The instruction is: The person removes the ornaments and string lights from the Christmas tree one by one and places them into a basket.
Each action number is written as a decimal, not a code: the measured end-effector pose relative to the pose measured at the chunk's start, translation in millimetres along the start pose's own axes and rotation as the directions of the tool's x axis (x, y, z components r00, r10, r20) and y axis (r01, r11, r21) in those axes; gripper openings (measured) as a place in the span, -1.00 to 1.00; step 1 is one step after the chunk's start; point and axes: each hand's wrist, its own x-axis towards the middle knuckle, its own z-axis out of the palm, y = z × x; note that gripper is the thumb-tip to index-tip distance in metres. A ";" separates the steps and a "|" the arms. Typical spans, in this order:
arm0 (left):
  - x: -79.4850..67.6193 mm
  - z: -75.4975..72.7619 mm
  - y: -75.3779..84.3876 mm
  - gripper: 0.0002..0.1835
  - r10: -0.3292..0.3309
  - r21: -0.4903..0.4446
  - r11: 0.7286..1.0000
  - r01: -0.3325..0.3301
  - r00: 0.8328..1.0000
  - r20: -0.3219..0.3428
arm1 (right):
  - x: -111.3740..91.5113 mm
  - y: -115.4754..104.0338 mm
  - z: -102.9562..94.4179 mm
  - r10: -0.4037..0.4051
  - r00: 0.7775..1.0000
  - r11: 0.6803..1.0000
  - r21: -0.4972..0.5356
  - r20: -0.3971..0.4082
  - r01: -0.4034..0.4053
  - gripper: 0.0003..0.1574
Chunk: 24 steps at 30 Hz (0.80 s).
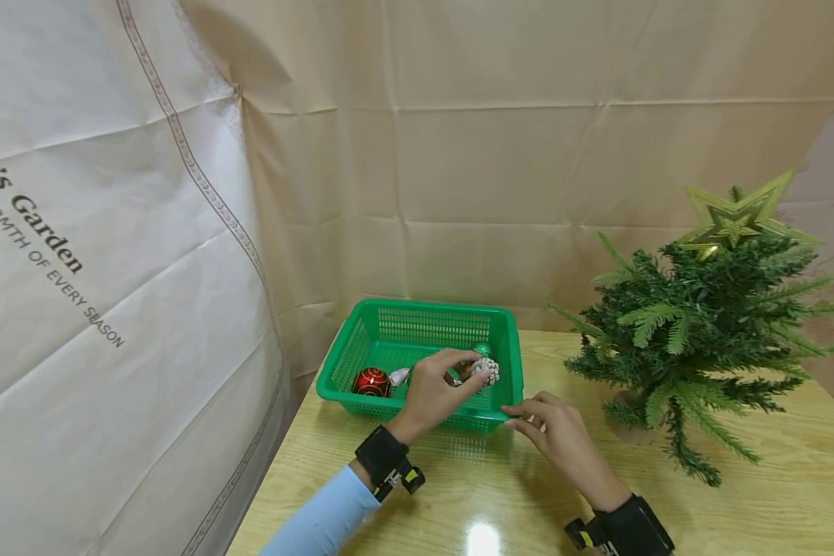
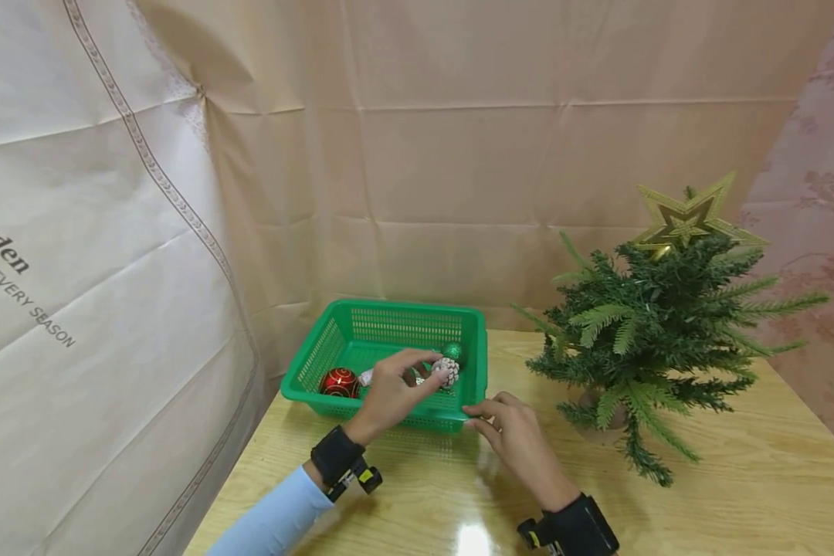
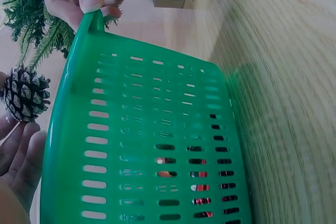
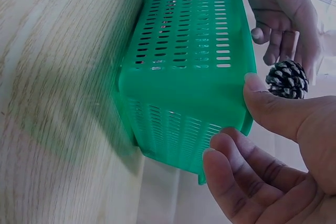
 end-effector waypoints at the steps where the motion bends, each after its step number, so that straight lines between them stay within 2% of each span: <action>1: -0.7 -0.7 -0.6 -0.70 -0.006 0.000 1.000 0.006 1.000 0.000 | 0.0 0.0 0.0 0.000 1.000 1.000 0.000 0.001 0.000 -0.72; 7: -3.7 -4.2 -2.8 -0.70 -0.042 -0.027 0.999 0.042 0.999 0.007 | 0.7 0.2 0.2 0.009 1.000 1.000 -0.004 0.009 -0.009 -0.71; 16: -4.3 -9.8 -6.2 -0.71 -0.014 -0.034 0.999 0.014 1.000 -0.011 | 1.2 0.4 -2.3 0.024 1.000 1.000 0.006 0.019 -0.024 -0.72; 24: -8.2 -15.9 -8.1 -0.68 -0.064 -0.047 0.997 0.064 0.998 0.007 | 0.8 0.9 -0.6 0.013 1.000 1.000 0.004 0.027 -0.013 -0.72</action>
